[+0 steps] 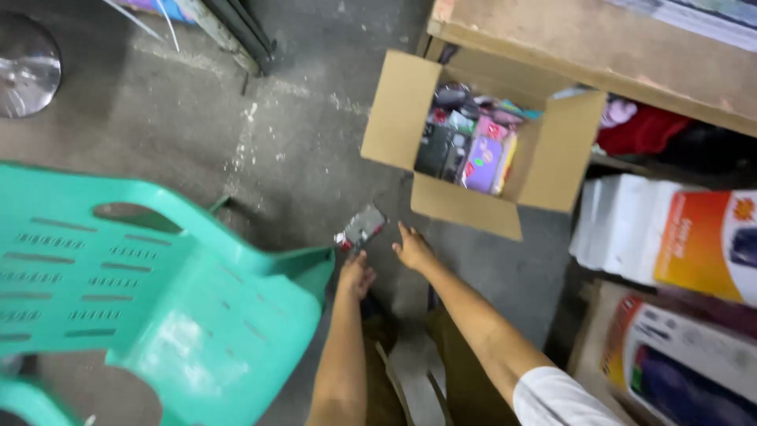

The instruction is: Organizing and sorting mobile phone cases into cardboard boxes.

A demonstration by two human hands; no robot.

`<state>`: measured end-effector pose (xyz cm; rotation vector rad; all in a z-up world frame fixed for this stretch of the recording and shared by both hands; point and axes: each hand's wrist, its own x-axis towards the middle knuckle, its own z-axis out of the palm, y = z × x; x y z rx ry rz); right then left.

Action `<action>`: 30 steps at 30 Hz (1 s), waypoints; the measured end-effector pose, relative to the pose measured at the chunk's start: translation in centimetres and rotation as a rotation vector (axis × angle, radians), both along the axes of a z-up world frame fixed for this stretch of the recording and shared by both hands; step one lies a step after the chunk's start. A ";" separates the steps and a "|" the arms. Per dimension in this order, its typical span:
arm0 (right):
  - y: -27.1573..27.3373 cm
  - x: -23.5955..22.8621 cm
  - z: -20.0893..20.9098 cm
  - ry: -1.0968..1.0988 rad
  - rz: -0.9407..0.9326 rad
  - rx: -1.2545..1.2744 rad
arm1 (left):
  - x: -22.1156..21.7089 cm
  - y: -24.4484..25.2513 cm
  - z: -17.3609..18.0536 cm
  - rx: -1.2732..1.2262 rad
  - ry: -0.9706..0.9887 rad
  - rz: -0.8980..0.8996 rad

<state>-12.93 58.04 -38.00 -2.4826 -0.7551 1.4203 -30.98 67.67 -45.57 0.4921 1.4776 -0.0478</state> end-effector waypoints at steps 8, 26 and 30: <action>7.6 1.5 -27.5 -0.072 0.289 -0.049 | 0.6 -4.1 -31.9 -0.290 -0.031 0.503; 6.6 -0.2 -45.7 -0.228 0.578 0.038 | 6.6 -2.8 -45.1 -0.184 -0.173 0.689; 4.8 -1.6 -54.8 0.339 -0.311 0.081 | 5.4 -6.6 -35.0 0.135 -0.521 0.457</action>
